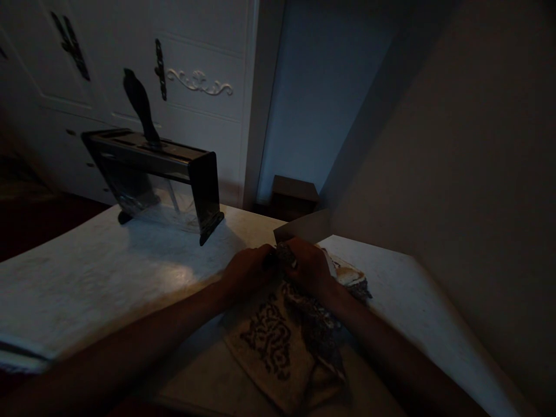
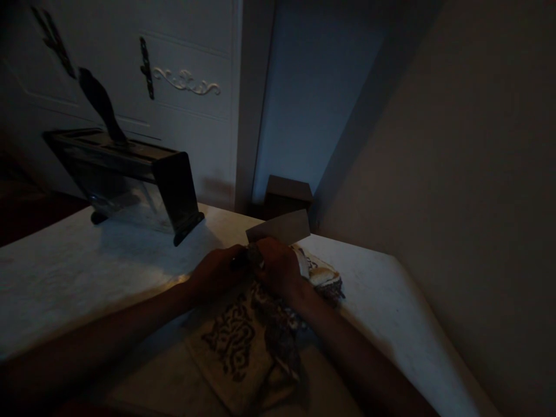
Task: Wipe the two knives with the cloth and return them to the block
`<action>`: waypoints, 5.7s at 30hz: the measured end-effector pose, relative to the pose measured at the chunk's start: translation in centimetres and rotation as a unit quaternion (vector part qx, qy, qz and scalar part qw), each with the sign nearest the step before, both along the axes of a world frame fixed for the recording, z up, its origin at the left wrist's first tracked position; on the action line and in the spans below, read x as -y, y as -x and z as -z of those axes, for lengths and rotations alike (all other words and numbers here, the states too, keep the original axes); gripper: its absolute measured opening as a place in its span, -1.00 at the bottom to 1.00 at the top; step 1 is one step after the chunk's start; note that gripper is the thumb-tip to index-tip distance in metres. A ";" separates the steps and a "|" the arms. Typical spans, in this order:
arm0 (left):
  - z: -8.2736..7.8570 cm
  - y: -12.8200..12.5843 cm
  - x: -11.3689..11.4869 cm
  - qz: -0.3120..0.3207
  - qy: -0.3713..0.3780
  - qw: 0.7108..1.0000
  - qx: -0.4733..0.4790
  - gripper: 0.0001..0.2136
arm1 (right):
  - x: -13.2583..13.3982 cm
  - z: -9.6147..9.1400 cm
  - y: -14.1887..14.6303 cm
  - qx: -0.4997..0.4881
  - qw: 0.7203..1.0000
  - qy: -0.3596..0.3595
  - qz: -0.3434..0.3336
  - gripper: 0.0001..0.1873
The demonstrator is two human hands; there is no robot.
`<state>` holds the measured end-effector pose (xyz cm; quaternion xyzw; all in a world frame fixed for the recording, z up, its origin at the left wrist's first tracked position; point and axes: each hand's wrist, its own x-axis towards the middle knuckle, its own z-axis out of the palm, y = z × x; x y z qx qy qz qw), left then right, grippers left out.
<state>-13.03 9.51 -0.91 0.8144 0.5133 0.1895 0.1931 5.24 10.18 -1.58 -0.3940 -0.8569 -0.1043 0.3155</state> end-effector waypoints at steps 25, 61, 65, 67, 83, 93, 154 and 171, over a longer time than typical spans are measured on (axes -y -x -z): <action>1.1 0.5 -0.8 0.028 -0.010 0.998 0.058 -0.76 | -3.7 0.2 -6.9 -0.086 0.970 0.027 0.224 -0.84; 1.3 0.6 -0.9 0.036 -0.024 0.997 0.057 -0.75 | -4.5 0.0 -9.3 -0.228 0.933 0.082 0.265 -0.75; 1.2 0.5 -0.8 0.039 -0.022 0.997 0.058 -0.75 | -4.4 0.0 -9.3 -0.236 0.931 0.080 0.267 -0.75; 1.2 0.5 -0.8 0.038 -0.022 0.997 0.060 -0.75 | -4.5 0.1 -9.3 -0.235 0.933 0.079 0.262 -0.76; 1.5 0.6 -0.9 0.042 -0.032 0.996 0.065 -0.75 | -4.4 -0.1 -9.3 -0.232 0.929 0.089 0.273 -0.73; 1.4 0.6 -0.9 0.044 -0.023 0.997 0.064 -0.74 | -4.6 0.2 -9.5 -0.233 0.932 0.084 0.266 -0.75; 1.2 0.5 -0.9 0.018 0.036 0.976 0.213 -0.74 | -4.5 0.3 -10.3 -0.473 0.851 0.178 0.146 -0.64; 0.3 0.6 -1.0 0.052 0.543 0.706 0.451 -0.58 | -3.0 -0.2 -6.0 -0.473 0.872 0.021 0.128 -0.67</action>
